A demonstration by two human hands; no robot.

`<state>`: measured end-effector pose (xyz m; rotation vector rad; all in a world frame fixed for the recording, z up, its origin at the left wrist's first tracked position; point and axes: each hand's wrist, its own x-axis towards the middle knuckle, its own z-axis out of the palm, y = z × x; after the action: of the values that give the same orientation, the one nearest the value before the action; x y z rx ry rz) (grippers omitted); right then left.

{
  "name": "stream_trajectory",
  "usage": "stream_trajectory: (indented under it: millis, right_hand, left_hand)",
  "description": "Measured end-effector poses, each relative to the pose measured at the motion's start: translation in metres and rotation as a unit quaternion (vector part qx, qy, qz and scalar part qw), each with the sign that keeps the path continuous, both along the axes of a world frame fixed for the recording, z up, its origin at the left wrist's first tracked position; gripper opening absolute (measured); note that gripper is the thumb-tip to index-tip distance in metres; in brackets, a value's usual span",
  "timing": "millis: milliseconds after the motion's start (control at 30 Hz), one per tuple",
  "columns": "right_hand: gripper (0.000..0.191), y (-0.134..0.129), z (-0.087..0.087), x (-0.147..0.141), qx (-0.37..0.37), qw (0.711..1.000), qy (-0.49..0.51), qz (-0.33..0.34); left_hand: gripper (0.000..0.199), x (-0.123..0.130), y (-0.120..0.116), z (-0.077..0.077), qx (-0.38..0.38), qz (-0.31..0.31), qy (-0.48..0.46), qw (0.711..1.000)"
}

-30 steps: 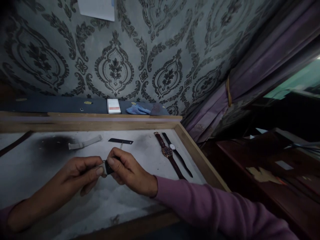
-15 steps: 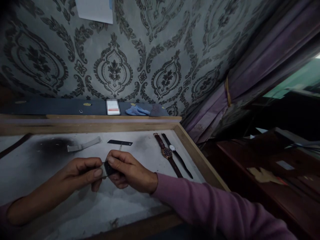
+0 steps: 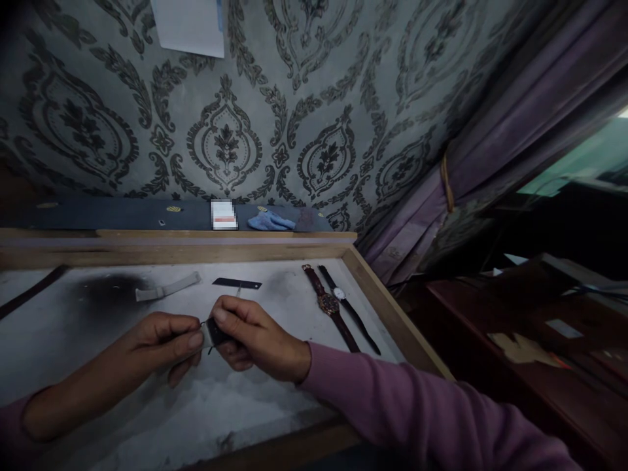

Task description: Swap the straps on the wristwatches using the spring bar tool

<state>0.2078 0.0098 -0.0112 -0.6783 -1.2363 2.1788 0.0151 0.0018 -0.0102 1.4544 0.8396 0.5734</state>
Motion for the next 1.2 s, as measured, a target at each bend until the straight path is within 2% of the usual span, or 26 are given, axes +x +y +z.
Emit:
stream_trajectory:
  millis: [167, 300, 433, 533, 633, 733, 800, 900, 1000, 1100, 1133, 1167, 1200]
  right_hand:
    - [0.035, 0.000, -0.002, -0.001, 0.031, 0.999, -0.017, -0.031]
    - [0.032, 0.001, 0.000, -0.001, -0.013, 0.999, -0.013, -0.030]
    - [0.030, 0.004, 0.004, 0.000, -0.051, 0.997, 0.023, -0.060]
    - [0.034, 0.007, 0.006, 0.002, -0.047, 0.995, 0.058, -0.065]
    - [0.046, 0.009, 0.007, 0.003, -0.036, 0.994, 0.091, -0.050]
    - [0.049, 0.010, 0.005, 0.002, -0.013, 0.994, 0.102, -0.033]
    - [0.050, 0.011, 0.001, 0.002, 0.018, 0.995, 0.091, -0.030]
    - [0.053, 0.009, -0.005, 0.002, 0.091, 0.994, 0.034, -0.040]
    - [0.043, 0.006, -0.005, 0.004, 0.215, 0.970, -0.063, -0.093]
    - [0.027, 0.002, 0.004, 0.005, 0.364, 0.907, -0.143, -0.156]
    - [0.024, 0.001, 0.007, 0.005, 0.392, 0.892, -0.154, -0.162]
    - [0.023, 0.000, 0.010, 0.005, 0.402, 0.889, -0.152, -0.156]
    - [0.025, 0.000, 0.012, 0.005, 0.394, 0.898, -0.138, -0.138]
  left_hand:
    - [0.040, -0.002, -0.002, 0.001, 0.003, 0.008, 0.022, 1.000]
    - [0.042, -0.002, -0.002, 0.002, 0.021, 0.007, 0.018, 1.000]
    - [0.048, -0.003, 0.000, 0.002, 0.046, 0.027, 0.038, 0.998]
    - [0.038, -0.004, 0.002, -0.003, 0.036, 0.031, -0.006, 0.999]
    - [0.022, -0.003, 0.001, -0.006, 0.047, 0.022, -0.028, 0.998]
    - [0.017, -0.002, -0.004, -0.005, 0.104, 0.046, 0.039, 0.993]
    - [0.017, -0.001, -0.008, -0.003, 0.138, 0.057, 0.076, 0.986]
    - [0.026, -0.001, -0.010, 0.000, 0.151, 0.048, 0.082, 0.984]
    - [0.038, 0.002, -0.011, 0.000, 0.099, 0.015, 0.042, 0.994]
    - [0.041, 0.006, -0.015, -0.005, -0.056, -0.023, -0.039, 0.997]
    - [0.042, 0.008, -0.017, -0.007, -0.118, -0.027, -0.069, 0.990]
    - [0.042, 0.010, -0.020, -0.009, -0.173, -0.022, -0.097, 0.980]
    - [0.041, 0.012, -0.022, -0.010, -0.214, -0.013, -0.119, 0.969]
